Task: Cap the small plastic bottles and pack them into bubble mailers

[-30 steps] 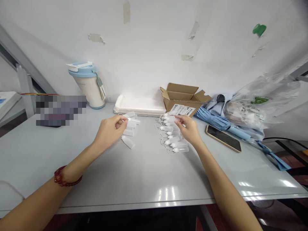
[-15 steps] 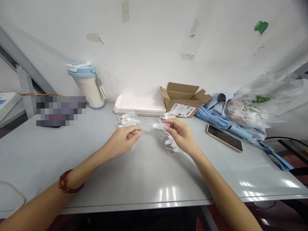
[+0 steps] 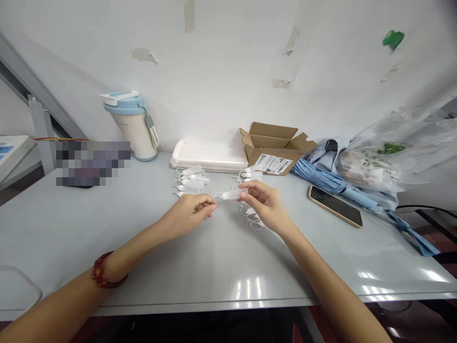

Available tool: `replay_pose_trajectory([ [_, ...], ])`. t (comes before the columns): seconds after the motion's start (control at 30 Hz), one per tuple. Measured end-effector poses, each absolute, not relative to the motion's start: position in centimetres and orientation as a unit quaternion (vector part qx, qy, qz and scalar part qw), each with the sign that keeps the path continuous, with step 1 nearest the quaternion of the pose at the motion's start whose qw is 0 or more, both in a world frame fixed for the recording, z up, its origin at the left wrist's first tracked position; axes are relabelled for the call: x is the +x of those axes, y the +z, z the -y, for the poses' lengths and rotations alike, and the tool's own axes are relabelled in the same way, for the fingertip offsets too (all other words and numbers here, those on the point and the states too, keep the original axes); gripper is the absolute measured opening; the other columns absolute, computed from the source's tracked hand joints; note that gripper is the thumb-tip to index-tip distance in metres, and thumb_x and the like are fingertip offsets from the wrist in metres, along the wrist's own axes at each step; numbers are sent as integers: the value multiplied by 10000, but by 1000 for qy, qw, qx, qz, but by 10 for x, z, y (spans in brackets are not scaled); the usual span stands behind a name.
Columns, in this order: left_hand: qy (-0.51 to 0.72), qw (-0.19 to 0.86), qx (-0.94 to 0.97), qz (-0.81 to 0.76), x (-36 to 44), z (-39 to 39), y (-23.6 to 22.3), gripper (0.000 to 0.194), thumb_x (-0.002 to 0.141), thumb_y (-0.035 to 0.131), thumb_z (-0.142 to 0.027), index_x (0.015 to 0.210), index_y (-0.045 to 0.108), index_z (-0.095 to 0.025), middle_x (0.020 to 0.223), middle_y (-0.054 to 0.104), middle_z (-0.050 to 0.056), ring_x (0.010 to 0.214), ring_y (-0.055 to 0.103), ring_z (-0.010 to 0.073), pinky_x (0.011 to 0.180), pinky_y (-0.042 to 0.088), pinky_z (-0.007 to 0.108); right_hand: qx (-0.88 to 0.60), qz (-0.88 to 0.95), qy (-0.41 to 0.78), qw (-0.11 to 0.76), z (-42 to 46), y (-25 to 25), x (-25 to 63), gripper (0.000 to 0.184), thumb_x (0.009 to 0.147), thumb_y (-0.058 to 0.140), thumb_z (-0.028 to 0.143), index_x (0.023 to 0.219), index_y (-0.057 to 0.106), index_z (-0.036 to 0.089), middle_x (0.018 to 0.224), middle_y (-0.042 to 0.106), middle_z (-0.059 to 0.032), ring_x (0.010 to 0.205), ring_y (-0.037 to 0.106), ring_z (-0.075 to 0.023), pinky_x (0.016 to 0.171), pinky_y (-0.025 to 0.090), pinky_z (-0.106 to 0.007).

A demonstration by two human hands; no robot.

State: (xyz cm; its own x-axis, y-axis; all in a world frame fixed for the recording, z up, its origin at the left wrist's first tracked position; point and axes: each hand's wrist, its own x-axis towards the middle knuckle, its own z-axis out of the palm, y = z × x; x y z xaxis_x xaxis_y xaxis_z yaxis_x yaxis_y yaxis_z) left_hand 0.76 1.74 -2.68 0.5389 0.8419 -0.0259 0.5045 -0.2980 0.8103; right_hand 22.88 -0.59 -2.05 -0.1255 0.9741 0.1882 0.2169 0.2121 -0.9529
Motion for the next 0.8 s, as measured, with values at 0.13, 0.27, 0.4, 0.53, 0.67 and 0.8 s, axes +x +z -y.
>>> replay_pose_trajectory([
  [0.13,218,449,742,-448,7,-17,-25,241,878,468,-382,871,597,-179,740,614,-4,542,446,102,510,360,224,-475,626,409,463,5,-21,230,287,800,631,420,974,614,192,709,598,-5,759,644,-182,615,439,-290],
  [0.27,236,488,717,-439,6,-18,-23,226,887,461,-376,889,577,-183,768,603,-5,538,440,95,516,380,230,-473,620,417,467,4,-21,231,291,791,639,422,966,619,191,730,600,-7,753,635,-171,630,444,-289],
  [0.4,246,501,711,-428,6,-18,-22,218,894,454,-361,889,573,-178,762,596,-6,526,441,89,508,375,232,-466,615,430,468,4,-20,231,266,793,643,390,960,625,184,732,592,-8,698,594,-141,618,430,-280],
  [0.53,249,504,710,-424,6,-18,-23,221,895,454,-362,866,570,-175,751,596,-7,515,437,85,502,368,234,-463,611,442,466,6,-19,230,250,793,646,368,963,627,185,744,593,-12,683,572,-134,619,426,-285],
  [0.67,252,504,709,-423,7,-18,-23,222,895,457,-365,859,572,-178,748,597,-8,516,438,85,508,371,236,-462,616,439,463,6,-18,230,244,793,644,377,956,629,196,731,590,-4,678,571,-136,625,430,-292],
  [0.8,251,505,706,-428,8,-19,-23,217,893,463,-359,842,571,-177,735,593,-12,512,434,83,509,368,235,-462,616,437,464,6,-19,229,247,792,644,385,954,629,200,729,583,-2,681,566,-136,638,433,-298],
])
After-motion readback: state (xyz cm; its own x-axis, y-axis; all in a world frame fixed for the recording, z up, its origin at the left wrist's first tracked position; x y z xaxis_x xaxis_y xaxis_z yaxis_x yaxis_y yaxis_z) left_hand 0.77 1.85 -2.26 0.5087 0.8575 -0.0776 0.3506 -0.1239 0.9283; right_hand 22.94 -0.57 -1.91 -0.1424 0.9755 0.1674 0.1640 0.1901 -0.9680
